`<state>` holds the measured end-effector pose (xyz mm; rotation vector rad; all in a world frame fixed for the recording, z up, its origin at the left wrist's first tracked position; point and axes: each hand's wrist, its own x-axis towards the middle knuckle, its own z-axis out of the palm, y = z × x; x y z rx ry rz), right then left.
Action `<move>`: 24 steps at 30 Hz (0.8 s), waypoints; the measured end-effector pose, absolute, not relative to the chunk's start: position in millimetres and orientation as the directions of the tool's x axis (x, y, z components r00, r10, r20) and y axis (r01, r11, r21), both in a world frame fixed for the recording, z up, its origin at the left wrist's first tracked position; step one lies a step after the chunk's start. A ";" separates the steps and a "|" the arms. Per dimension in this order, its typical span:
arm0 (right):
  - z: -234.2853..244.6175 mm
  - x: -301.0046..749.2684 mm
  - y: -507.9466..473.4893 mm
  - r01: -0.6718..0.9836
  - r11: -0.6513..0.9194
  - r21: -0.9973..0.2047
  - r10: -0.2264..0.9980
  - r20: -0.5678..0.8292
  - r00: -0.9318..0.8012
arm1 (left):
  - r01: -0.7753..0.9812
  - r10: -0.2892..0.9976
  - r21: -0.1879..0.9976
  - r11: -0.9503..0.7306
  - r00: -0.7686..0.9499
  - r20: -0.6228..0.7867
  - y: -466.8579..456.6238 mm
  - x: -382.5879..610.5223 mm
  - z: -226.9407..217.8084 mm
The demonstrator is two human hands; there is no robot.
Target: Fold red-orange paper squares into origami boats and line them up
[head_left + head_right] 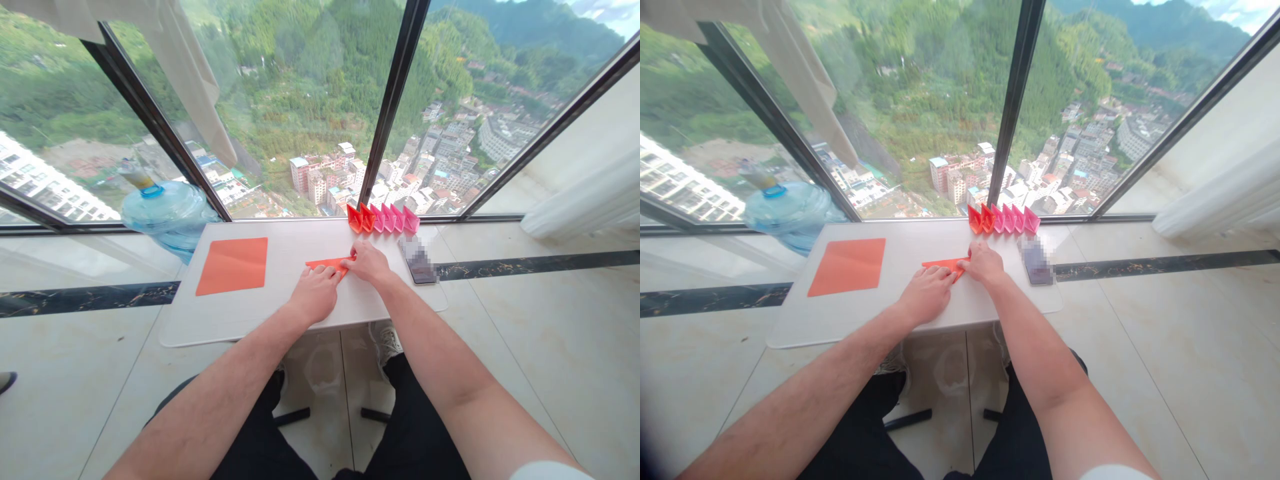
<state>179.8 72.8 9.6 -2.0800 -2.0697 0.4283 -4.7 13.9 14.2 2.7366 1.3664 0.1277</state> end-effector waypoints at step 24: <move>7.1 183.9 52.8 0.959 0.053 -0.277 0.997 -0.039 -0.066 | 0.792 0.807 0.204 -0.576 0.591 -0.015 22.8 -8.7 17.6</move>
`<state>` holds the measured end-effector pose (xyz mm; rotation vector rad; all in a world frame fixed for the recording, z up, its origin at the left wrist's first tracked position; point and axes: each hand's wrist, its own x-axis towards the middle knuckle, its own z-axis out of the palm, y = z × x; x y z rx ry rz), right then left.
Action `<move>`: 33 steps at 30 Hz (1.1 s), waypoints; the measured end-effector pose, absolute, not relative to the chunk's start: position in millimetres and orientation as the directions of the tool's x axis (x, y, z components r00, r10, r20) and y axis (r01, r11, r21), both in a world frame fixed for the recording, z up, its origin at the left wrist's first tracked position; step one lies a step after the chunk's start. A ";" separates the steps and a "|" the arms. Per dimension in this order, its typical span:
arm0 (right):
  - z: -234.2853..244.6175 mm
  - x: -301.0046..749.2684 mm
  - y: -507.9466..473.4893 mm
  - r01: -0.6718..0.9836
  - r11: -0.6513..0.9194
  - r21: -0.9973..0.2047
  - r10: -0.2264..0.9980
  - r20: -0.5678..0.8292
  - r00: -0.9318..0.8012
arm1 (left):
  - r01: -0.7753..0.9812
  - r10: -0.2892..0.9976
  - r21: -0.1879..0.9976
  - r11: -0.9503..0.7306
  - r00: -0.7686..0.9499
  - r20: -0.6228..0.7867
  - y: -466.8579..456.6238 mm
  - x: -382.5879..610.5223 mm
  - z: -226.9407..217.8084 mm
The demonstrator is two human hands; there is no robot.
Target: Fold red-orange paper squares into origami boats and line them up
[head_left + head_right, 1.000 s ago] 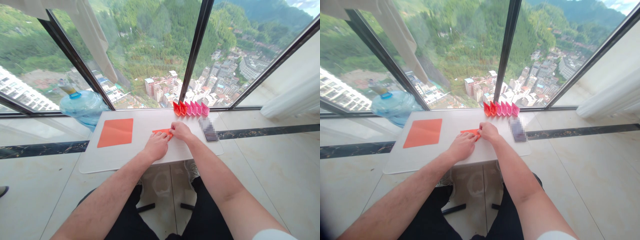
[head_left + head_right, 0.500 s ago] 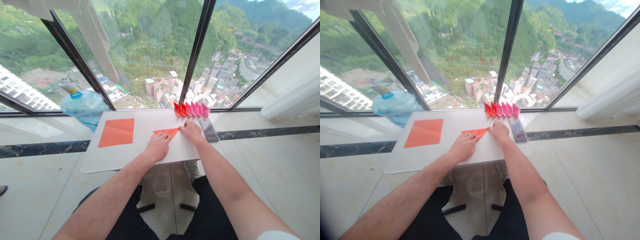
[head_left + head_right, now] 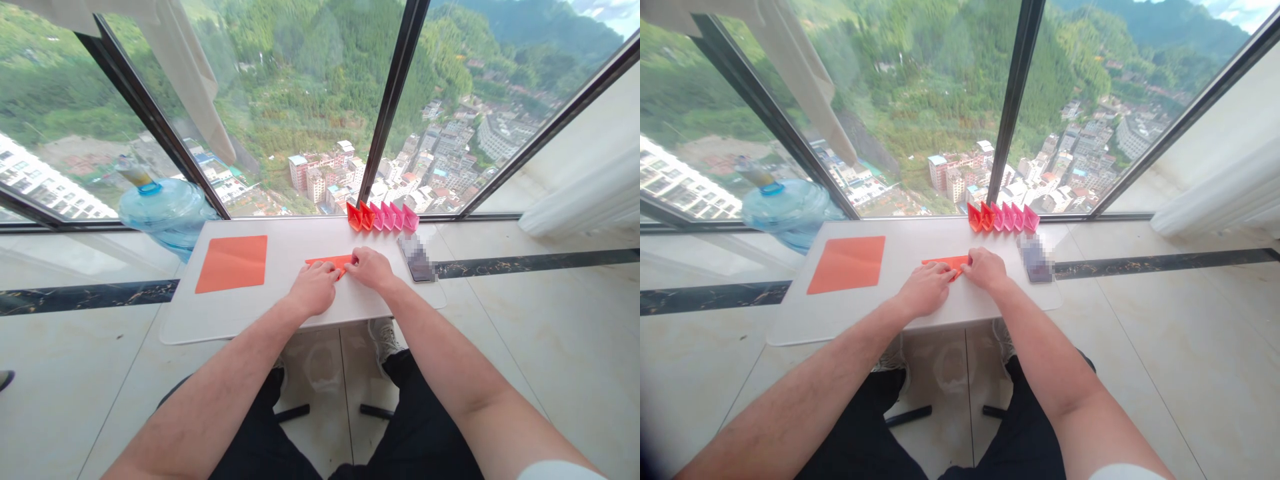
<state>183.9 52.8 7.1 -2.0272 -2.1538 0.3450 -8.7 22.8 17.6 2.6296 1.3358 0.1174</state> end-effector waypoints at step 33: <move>15.8 190.9 69.8 0.883 0.021 -0.468 1.000 0.025 -0.011 | 0.714 0.760 0.289 -0.637 0.644 0.086 35.4 -12.3 6.3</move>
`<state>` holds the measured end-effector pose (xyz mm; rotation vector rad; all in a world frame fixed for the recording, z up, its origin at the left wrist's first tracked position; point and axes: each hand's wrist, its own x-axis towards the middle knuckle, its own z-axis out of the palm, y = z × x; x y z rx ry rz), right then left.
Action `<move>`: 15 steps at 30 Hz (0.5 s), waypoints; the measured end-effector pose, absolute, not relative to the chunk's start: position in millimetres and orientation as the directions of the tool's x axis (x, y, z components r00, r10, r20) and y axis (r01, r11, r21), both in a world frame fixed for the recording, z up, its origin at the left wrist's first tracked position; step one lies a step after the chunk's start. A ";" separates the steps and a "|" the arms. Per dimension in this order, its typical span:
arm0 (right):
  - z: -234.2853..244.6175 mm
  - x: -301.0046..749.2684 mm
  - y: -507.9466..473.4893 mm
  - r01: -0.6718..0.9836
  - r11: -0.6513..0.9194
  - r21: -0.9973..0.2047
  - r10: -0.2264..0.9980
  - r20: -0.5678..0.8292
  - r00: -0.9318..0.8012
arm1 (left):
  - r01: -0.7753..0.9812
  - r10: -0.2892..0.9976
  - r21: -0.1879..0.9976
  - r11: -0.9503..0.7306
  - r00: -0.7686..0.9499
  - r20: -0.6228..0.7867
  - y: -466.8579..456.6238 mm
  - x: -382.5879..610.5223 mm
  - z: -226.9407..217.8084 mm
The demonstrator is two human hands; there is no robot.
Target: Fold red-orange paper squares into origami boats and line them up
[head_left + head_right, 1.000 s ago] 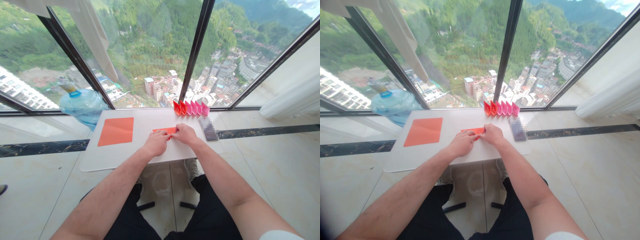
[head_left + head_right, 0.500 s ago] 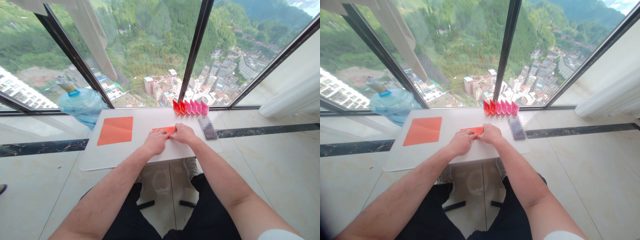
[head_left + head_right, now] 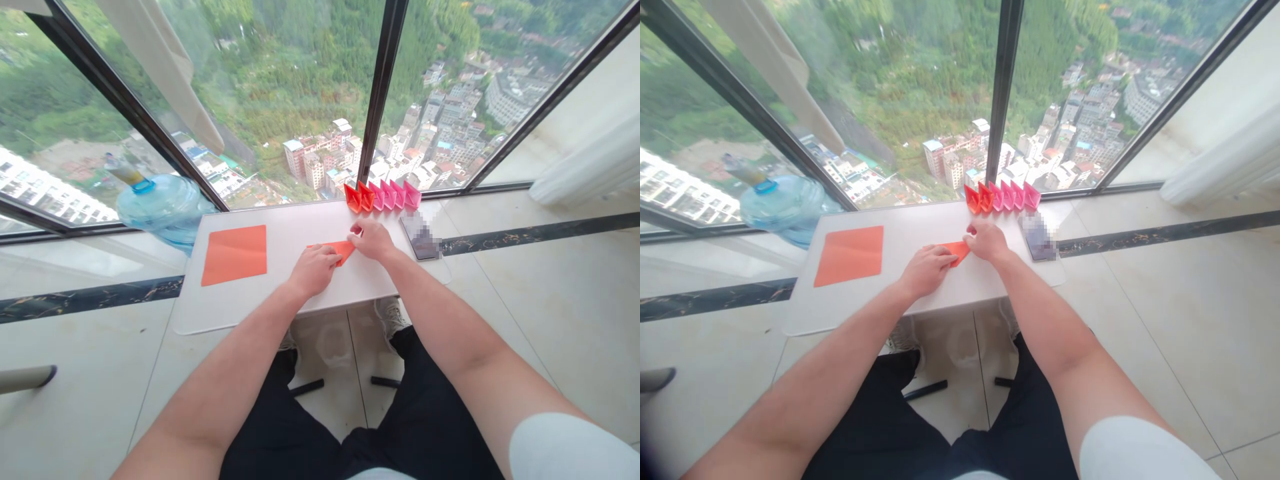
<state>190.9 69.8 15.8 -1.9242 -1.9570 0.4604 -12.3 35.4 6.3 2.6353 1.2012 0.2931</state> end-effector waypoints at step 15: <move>26.7 175.4 61.0 0.914 0.301 -0.272 0.941 -0.074 -0.332 | 0.910 0.933 0.238 -0.340 0.357 -0.033 51.7 -14.4 16.6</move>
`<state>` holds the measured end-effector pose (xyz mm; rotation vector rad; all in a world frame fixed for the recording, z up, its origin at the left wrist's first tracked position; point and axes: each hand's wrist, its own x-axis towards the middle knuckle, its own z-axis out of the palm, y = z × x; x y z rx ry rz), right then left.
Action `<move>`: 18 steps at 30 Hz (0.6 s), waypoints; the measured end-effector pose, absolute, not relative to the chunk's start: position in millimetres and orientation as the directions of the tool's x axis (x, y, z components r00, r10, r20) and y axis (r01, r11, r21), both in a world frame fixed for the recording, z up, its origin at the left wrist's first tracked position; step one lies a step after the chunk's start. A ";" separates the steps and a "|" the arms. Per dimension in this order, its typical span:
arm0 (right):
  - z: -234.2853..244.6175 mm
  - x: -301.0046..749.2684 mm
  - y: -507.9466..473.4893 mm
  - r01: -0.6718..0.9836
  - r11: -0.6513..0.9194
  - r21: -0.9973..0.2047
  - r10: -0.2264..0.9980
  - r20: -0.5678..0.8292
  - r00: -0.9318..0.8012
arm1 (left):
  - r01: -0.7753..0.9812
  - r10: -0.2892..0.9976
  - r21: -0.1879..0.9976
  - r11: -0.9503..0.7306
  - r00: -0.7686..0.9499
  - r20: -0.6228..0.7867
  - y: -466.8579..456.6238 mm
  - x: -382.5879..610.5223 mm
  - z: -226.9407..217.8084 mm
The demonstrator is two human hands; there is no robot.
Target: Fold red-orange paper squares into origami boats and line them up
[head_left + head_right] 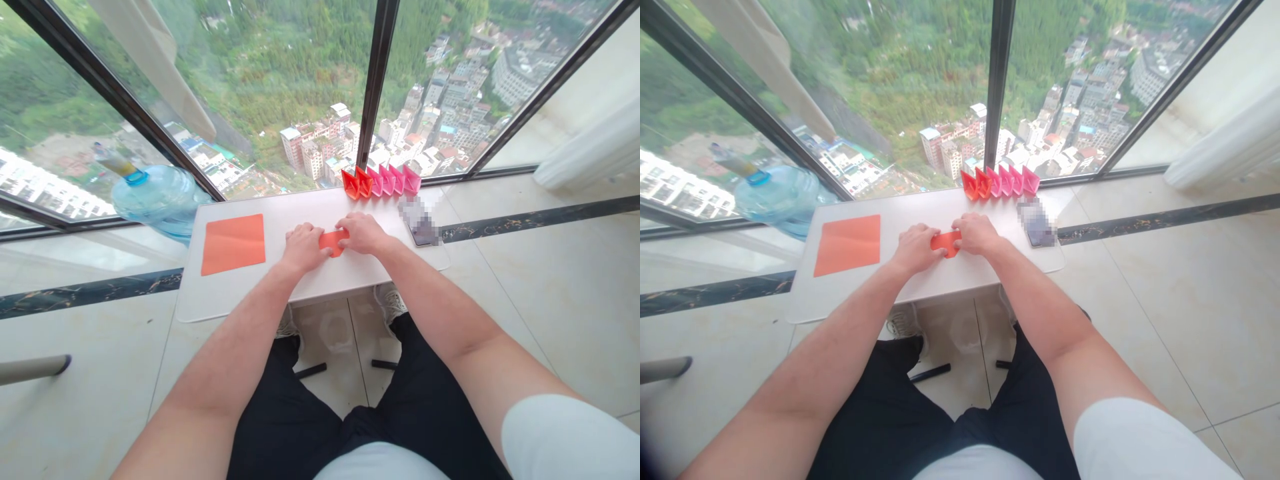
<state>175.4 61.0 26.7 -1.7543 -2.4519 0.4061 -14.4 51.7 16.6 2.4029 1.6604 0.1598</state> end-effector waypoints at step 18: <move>29.0 170.8 58.8 0.909 0.343 -0.238 0.925 -0.079 -0.371 | 0.928 0.960 0.265 -0.263 0.278 -0.018 47.9 -20.6 19.7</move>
